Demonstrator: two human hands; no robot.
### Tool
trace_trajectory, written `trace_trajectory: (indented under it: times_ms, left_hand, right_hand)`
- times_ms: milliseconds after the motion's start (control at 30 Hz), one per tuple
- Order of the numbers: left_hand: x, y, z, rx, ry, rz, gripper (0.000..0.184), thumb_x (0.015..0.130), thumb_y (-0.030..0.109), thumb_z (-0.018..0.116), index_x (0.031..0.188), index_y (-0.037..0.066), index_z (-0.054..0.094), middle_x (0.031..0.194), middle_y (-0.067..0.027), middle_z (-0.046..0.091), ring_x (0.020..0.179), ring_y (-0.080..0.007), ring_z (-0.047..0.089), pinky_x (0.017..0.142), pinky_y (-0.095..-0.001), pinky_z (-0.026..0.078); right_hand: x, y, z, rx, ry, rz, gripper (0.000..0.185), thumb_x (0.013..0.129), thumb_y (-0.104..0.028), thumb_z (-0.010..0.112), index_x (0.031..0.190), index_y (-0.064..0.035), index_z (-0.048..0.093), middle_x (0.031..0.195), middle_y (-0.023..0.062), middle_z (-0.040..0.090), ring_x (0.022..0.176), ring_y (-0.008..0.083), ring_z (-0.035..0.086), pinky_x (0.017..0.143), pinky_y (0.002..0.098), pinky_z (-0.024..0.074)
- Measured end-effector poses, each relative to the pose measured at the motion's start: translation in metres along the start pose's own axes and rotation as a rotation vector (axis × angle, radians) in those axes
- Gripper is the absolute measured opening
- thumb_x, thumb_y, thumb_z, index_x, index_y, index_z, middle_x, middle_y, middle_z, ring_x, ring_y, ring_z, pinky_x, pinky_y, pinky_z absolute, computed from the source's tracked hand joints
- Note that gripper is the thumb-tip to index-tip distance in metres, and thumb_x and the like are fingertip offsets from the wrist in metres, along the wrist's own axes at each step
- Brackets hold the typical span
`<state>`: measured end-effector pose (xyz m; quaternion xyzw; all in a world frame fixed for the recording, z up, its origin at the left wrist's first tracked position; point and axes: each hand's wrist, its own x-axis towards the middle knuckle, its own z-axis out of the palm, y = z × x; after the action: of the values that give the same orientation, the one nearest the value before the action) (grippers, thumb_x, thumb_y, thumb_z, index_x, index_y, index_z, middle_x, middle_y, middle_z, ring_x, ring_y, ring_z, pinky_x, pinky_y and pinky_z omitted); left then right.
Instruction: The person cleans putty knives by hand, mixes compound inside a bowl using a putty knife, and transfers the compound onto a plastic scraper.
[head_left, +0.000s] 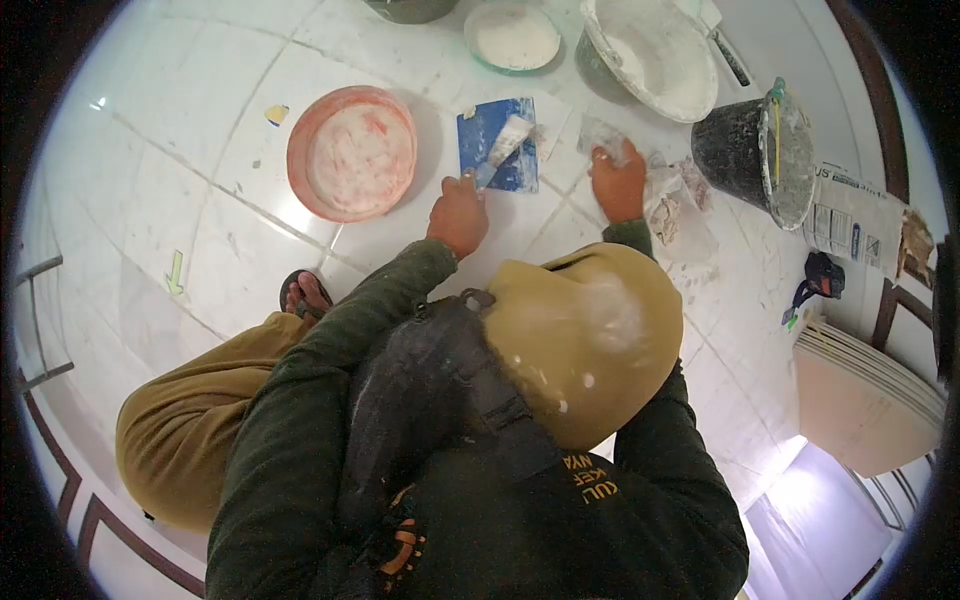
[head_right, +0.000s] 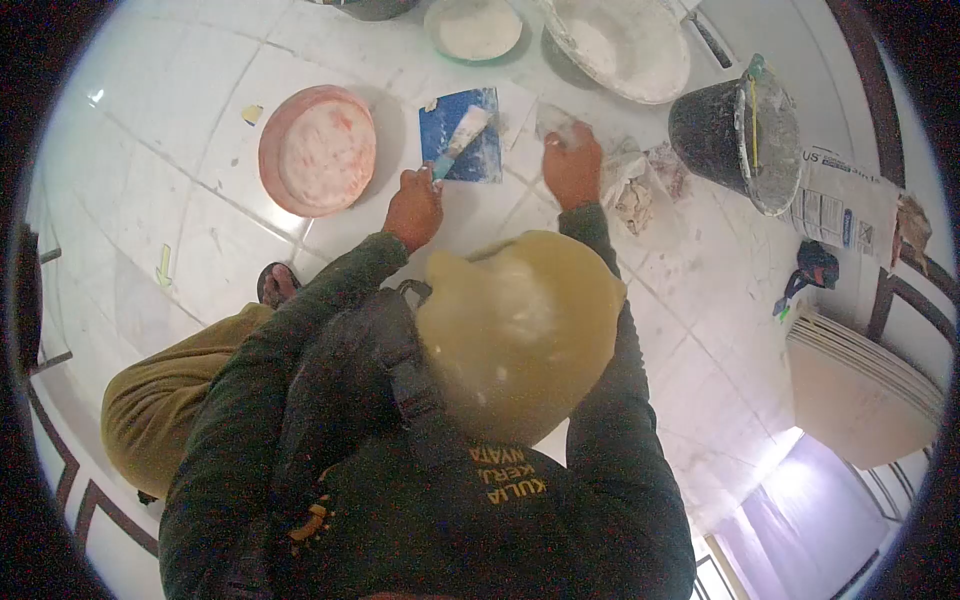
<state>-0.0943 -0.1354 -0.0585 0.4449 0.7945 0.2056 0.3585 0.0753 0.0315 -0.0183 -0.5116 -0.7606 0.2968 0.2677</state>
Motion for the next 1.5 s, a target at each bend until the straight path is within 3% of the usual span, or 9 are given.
trace_trajectory:
  times_ms: [167, 367, 567, 667, 900, 1067, 1200, 1333, 1500]
  left_hand:
    - [-0.003, -0.012, 0.014, 0.027, -0.081, -0.072, 0.044, 0.085, 0.022, 0.051, 0.116, -0.007, 0.041, 0.101, -0.0302, 0.052, 0.085, -0.0419, 0.059, 0.076, -0.0473, 0.048]
    - [0.007, -0.018, 0.014, -0.446, -0.352, -0.171, 0.031, 0.082, 0.021, 0.055, 0.096, -0.007, 0.053, 0.072, -0.0191, 0.061, 0.059, -0.0255, 0.062, 0.056, -0.0375, 0.050]
    - [0.012, -0.033, 0.013, -0.288, -0.385, -0.068, 0.029, 0.084, 0.024, 0.053, 0.085, -0.004, 0.059, 0.069, -0.0116, 0.060, 0.056, -0.0184, 0.058, 0.053, -0.0331, 0.049]
    - [0.001, -0.015, -0.005, -0.663, -0.485, -0.293, 0.032, 0.085, 0.026, 0.053, 0.087, -0.005, 0.059, 0.070, -0.0109, 0.062, 0.057, -0.0167, 0.058, 0.053, -0.0326, 0.050]
    - [0.018, -0.080, 0.049, -0.220, -0.400, 0.374, 0.029, 0.085, 0.024, 0.057, 0.090, -0.004, 0.061, 0.073, -0.0118, 0.063, 0.060, -0.0182, 0.060, 0.053, -0.0320, 0.049]
    - [0.016, -0.033, 0.009, -0.381, -0.636, -0.290, 0.023, 0.089, 0.023, 0.050, 0.095, 0.007, 0.065, 0.082, -0.0172, 0.063, 0.073, -0.0308, 0.062, 0.070, -0.0419, 0.050]
    - [0.014, -0.058, 0.025, 0.137, -0.368, 0.420, 0.028, 0.091, 0.026, 0.045, 0.094, 0.008, 0.066, 0.087, -0.0202, 0.061, 0.080, -0.0347, 0.061, 0.078, -0.0452, 0.047]
    - [0.013, -0.053, 0.028, -0.030, -0.639, 0.051, 0.031, 0.091, 0.029, 0.044, 0.094, 0.006, 0.065, 0.086, -0.0195, 0.061, 0.079, -0.0351, 0.061, 0.077, -0.0442, 0.048]
    - [0.022, -0.074, 0.045, -0.240, -0.353, 0.163, 0.039, 0.082, 0.032, 0.062, 0.080, -0.006, 0.061, 0.069, -0.0165, 0.061, 0.054, -0.0260, 0.059, 0.054, -0.0421, 0.049]
  right_hand:
    - [-0.047, -0.018, 0.034, -0.174, -0.218, -0.448, 0.041, 0.062, 0.005, 0.051, 0.102, -0.0020, 0.059, 0.108, 0.0191, 0.051, 0.103, 0.0377, 0.043, 0.091, 0.0442, 0.0332]
    - [-0.084, -0.021, 0.075, -0.318, -0.450, -0.409, 0.048, 0.066, 0.005, 0.049, 0.114, -0.0016, 0.054, 0.107, 0.0158, 0.049, 0.094, 0.0359, 0.045, 0.083, 0.0419, 0.0400]
    - [-0.082, -0.043, 0.084, -0.516, -0.546, -0.325, 0.039, 0.072, -0.002, 0.051, 0.111, 0.0019, 0.051, 0.103, 0.0154, 0.046, 0.093, 0.0336, 0.047, 0.072, 0.0387, 0.0494]
    - [-0.070, -0.040, 0.092, -0.651, -0.522, -0.344, 0.031, 0.076, -0.006, 0.052, 0.106, 0.0015, 0.051, 0.100, 0.0145, 0.046, 0.091, 0.0310, 0.050, 0.068, 0.0356, 0.0519]
    - [-0.068, -0.034, 0.098, -0.674, -0.510, -0.350, 0.021, 0.078, -0.007, 0.052, 0.097, 0.0019, 0.052, 0.097, 0.0160, 0.046, 0.088, 0.0309, 0.051, 0.063, 0.0359, 0.0530]
    - [-0.047, -0.041, 0.098, -0.697, -0.479, -0.354, 0.023, 0.079, -0.005, 0.051, 0.100, 0.0041, 0.051, 0.098, 0.0176, 0.045, 0.089, 0.0326, 0.051, 0.065, 0.0395, 0.0539]
    - [-0.065, -0.036, 0.101, -0.666, -0.565, -0.262, 0.022, 0.081, -0.008, 0.049, 0.101, 0.0034, 0.050, 0.099, 0.0171, 0.045, 0.089, 0.0324, 0.051, 0.066, 0.0399, 0.0543]
    - [-0.038, -0.040, 0.097, -0.680, -0.517, -0.309, 0.029, 0.084, -0.010, 0.046, 0.109, 0.0036, 0.049, 0.100, 0.0170, 0.045, 0.093, 0.0321, 0.050, 0.068, 0.0390, 0.0534]
    - [-0.060, -0.022, 0.107, -0.651, -0.449, -0.358, 0.024, 0.082, -0.009, 0.047, 0.103, 0.0024, 0.050, 0.098, 0.0182, 0.046, 0.089, 0.0325, 0.050, 0.064, 0.0394, 0.0521]
